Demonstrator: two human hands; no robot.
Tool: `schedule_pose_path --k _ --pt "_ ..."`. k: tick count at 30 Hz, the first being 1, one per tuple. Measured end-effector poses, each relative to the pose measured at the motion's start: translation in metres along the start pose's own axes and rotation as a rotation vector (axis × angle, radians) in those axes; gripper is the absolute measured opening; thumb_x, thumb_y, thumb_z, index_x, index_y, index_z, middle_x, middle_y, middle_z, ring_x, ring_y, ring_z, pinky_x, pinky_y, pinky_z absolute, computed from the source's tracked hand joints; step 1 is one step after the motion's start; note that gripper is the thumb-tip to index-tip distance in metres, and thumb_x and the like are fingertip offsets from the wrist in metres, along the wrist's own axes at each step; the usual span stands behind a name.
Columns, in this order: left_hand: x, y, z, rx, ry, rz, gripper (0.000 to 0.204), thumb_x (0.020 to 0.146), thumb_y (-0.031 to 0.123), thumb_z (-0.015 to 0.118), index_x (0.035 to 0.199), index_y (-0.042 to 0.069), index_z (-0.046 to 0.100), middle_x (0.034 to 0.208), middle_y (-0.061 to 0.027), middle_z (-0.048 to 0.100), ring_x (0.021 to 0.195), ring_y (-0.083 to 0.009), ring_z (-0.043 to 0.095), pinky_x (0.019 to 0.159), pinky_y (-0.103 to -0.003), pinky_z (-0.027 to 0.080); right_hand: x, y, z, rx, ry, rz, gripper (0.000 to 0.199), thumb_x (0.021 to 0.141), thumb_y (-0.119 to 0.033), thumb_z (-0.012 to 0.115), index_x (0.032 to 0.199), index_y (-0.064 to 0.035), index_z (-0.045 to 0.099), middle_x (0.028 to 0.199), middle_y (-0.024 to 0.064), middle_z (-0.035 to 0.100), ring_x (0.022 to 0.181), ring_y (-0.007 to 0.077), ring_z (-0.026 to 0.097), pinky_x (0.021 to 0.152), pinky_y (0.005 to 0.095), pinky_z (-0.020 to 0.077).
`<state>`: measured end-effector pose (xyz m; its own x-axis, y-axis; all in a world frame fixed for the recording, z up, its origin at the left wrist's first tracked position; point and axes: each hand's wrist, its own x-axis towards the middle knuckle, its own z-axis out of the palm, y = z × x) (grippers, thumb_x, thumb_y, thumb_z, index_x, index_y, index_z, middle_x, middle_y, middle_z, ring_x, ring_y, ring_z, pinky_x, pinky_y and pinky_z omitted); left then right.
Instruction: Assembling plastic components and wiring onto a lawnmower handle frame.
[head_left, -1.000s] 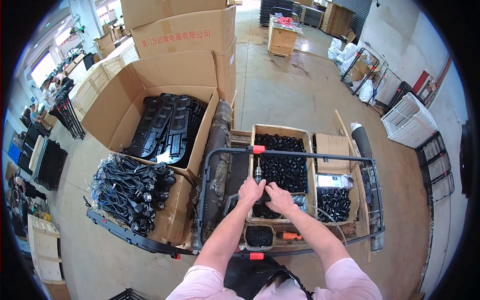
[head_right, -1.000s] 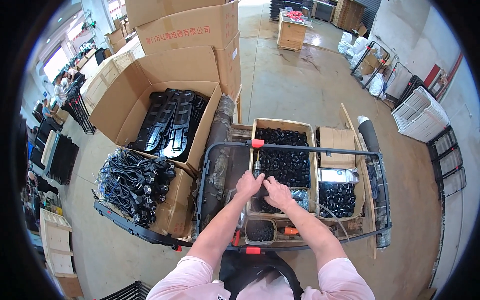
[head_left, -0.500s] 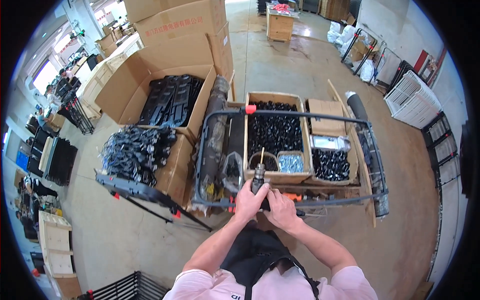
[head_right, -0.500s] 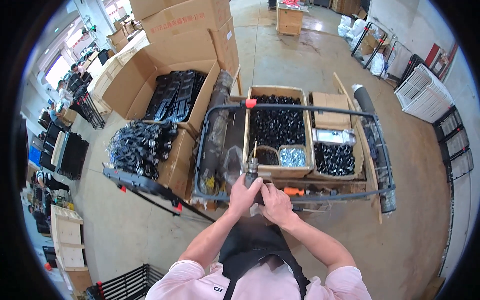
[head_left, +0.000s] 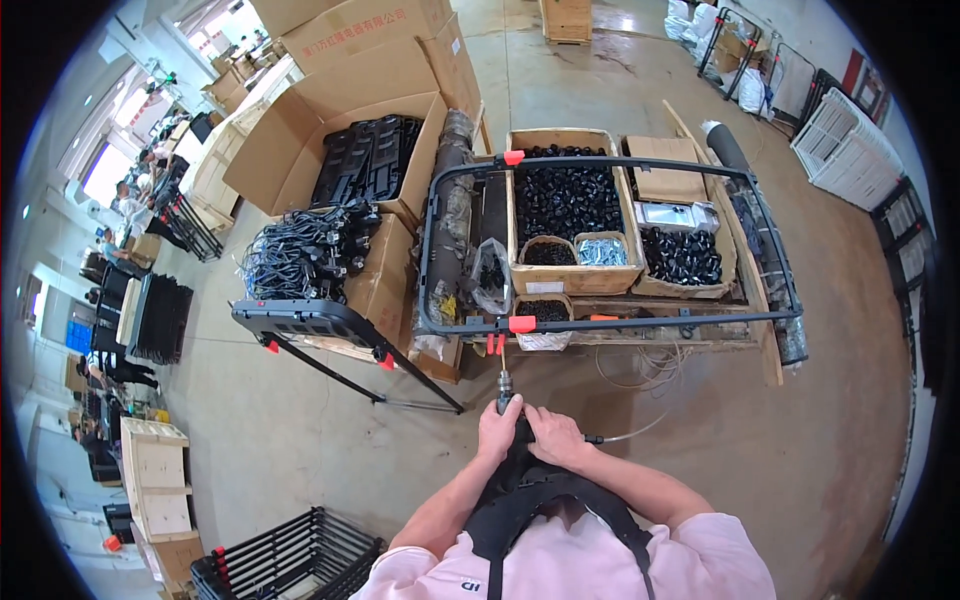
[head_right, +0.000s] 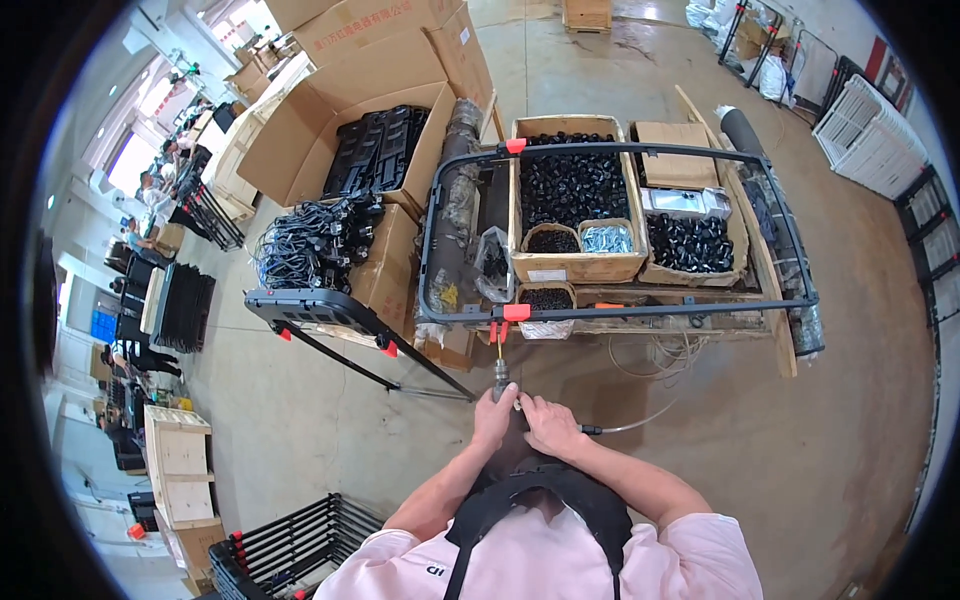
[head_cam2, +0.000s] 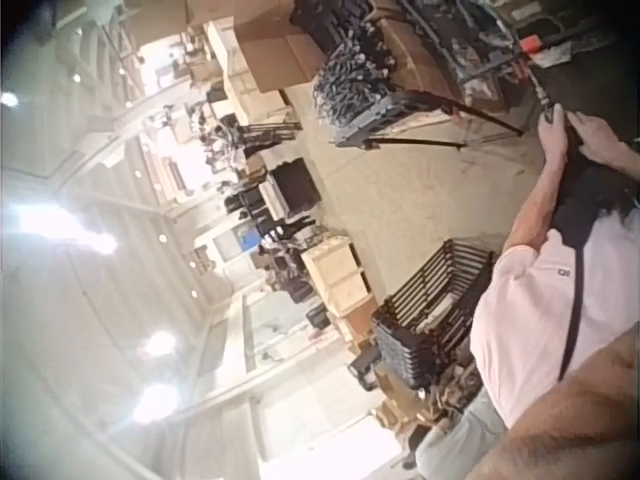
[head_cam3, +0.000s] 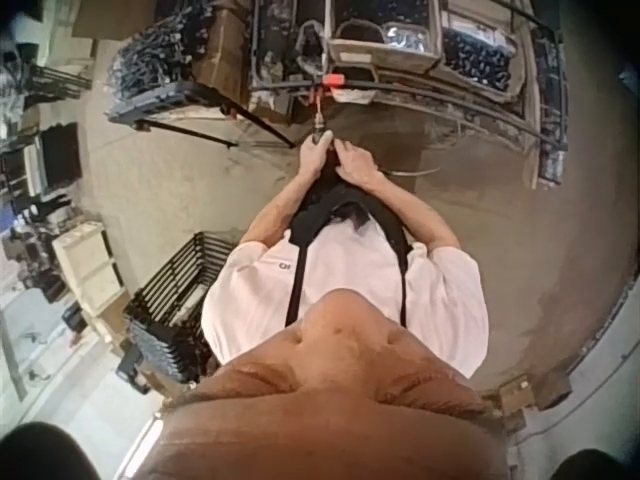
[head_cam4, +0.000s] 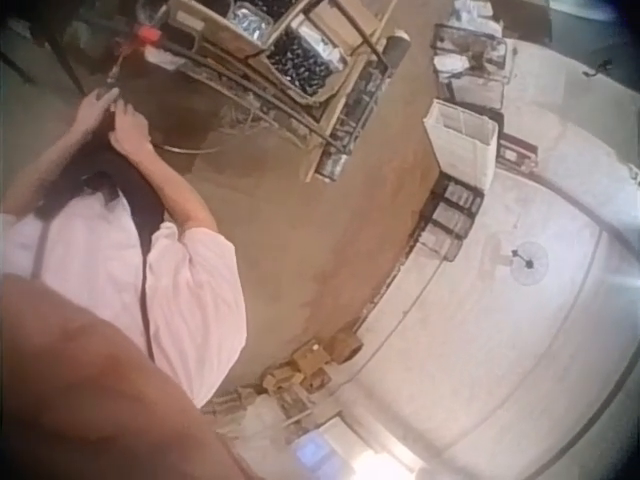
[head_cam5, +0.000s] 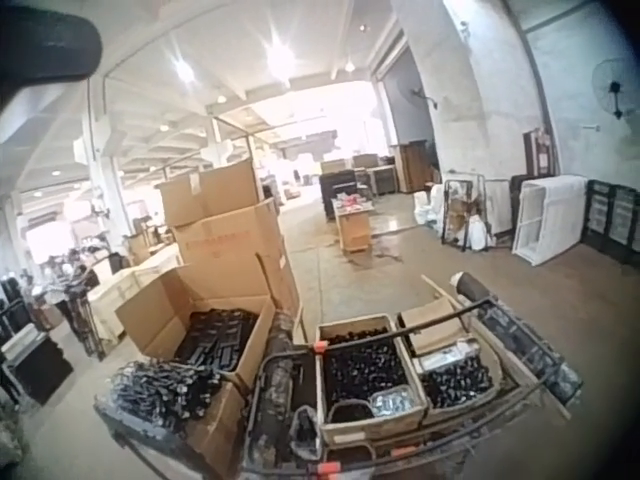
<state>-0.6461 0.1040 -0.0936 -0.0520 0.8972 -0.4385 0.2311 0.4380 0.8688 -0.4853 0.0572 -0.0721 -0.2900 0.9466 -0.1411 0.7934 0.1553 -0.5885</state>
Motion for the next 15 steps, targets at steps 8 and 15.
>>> schedule_pose_path --k 8,15 --pt "0.028 0.015 -0.001 0.104 -0.014 0.056 0.048 0.101 0.049 0.071 0.095 0.001 0.071 0.081 -0.0027 0.067 0.077 -0.013 0.06 0.072 -0.034 0.05 0.021 0.003 0.0 0.001 0.076 0.041 0.077 0.077 -0.026 0.085 0.141 0.0008 0.05 0.113 0.0244 0.069 0.104 0.043 0.072 0.09 0.0517 0.0591" --pt "0.037 0.014 -0.008 0.161 -0.008 0.067 0.051 0.1 0.052 0.072 0.096 0.001 0.072 0.083 -0.0036 0.069 0.078 -0.014 0.062 0.073 -0.036 0.051 0.025 -0.006 -0.007 -0.005 0.075 0.037 0.076 0.079 -0.025 0.084 0.139 0.0038 0.049 0.112 0.0259 0.07 0.104 0.0438 0.072 0.091 0.0506 0.0591"
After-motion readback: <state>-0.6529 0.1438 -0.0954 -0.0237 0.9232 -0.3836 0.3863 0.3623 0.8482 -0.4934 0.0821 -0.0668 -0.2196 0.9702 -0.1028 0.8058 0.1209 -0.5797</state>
